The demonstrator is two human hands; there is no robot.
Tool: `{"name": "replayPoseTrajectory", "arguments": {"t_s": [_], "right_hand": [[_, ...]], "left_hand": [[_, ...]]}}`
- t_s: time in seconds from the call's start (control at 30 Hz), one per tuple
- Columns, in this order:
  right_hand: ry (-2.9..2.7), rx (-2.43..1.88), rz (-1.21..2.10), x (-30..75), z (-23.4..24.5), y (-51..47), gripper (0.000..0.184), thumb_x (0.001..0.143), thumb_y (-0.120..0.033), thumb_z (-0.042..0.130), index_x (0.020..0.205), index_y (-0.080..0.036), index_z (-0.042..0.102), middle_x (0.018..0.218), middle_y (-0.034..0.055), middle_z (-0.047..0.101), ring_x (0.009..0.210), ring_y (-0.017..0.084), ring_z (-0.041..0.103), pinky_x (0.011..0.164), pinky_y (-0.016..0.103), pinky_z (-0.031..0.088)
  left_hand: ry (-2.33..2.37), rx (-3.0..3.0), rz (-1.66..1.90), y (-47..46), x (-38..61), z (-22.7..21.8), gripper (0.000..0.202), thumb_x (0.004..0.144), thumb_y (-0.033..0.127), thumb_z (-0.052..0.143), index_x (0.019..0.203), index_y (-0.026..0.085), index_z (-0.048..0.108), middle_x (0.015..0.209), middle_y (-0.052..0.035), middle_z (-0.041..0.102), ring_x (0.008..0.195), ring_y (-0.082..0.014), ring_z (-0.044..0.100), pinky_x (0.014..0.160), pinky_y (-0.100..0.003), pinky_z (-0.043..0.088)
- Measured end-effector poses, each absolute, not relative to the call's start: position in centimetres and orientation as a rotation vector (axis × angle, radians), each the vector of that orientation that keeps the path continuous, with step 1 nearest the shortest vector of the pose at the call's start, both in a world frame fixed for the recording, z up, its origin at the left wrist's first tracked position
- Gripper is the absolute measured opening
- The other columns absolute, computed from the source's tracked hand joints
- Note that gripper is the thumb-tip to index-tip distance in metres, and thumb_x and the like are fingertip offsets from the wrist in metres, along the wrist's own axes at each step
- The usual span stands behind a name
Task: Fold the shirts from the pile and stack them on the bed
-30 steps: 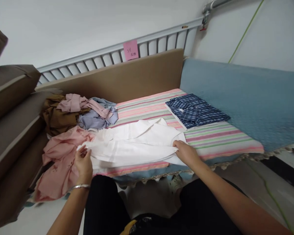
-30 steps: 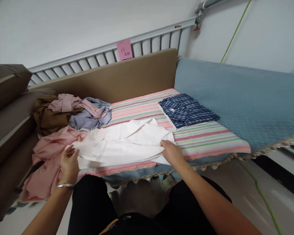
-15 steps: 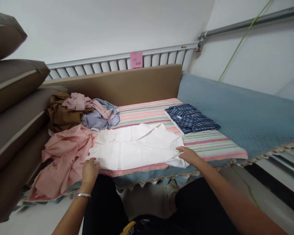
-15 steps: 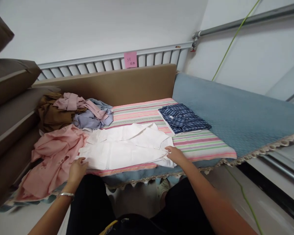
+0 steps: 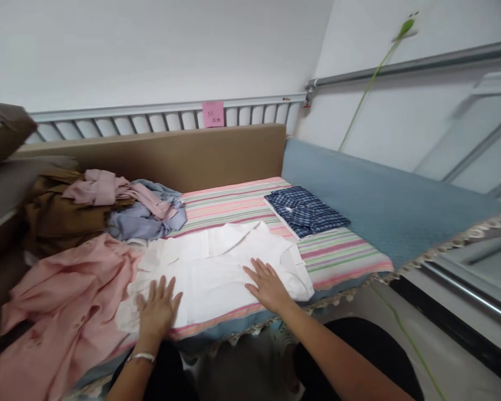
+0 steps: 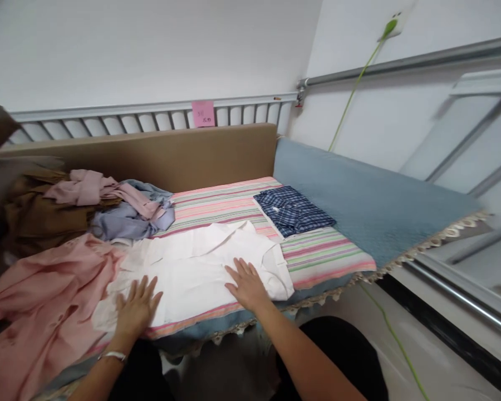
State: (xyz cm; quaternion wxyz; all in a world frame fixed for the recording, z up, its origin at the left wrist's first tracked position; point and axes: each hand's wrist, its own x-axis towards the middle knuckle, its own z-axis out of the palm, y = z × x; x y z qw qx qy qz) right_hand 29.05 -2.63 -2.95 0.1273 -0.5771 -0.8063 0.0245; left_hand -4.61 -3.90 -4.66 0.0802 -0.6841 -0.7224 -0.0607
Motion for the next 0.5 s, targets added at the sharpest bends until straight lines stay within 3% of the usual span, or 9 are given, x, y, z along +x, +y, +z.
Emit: {"name": "replayPoseTrajectory", "arguments": {"t_s": [0.3, 0.43, 0.5], "right_hand": [[-2.326, -1.689, 0.164, 29.6, -3.0, -2.1, 0.053, 0.09, -0.046, 0.045, 0.14, -0.03, 0.037, 0.15, 0.0079, 0.025, 0.139, 0.025, 0.019, 0.112, 0.046, 0.018], [-2.332, -1.788, 0.459, 26.4, 3.7, -3.8, 0.05, 0.085, -0.033, 0.056, 0.132, -0.019, 0.05, 0.144, 0.0164, 0.037, 0.135, 0.03, 0.029, 0.108, 0.051, 0.023], [-2.343, -1.499, 0.503, 23.8, 8.7, -6.6, 0.04, 0.086, -0.028, 0.054, 0.125, -0.021, 0.056, 0.138, 0.0124, 0.047, 0.131, 0.025, 0.037, 0.109, 0.048, 0.024]], "left_hand": [[-2.117, -2.039, -0.196, -3.1, -5.6, -6.2, 0.051, 0.091, 0.045, 0.032, 0.139, 0.029, 0.035, 0.149, -0.0068, 0.033, 0.137, -0.0341, 0.023, 0.104, -0.064, 0.016], [-2.111, -2.024, -0.161, -3.4, -5.2, -5.3, 0.05, 0.091, 0.044, 0.033, 0.138, 0.028, 0.037, 0.147, -0.008, 0.034, 0.136, -0.0355, 0.024, 0.104, -0.065, 0.018], [-2.111, -2.022, -0.164, -3.6, -5.1, -4.9, 0.051, 0.091, 0.043, 0.032, 0.138, 0.027, 0.038, 0.147, -0.0087, 0.034, 0.136, -0.0358, 0.025, 0.104, -0.065, 0.018]]}}
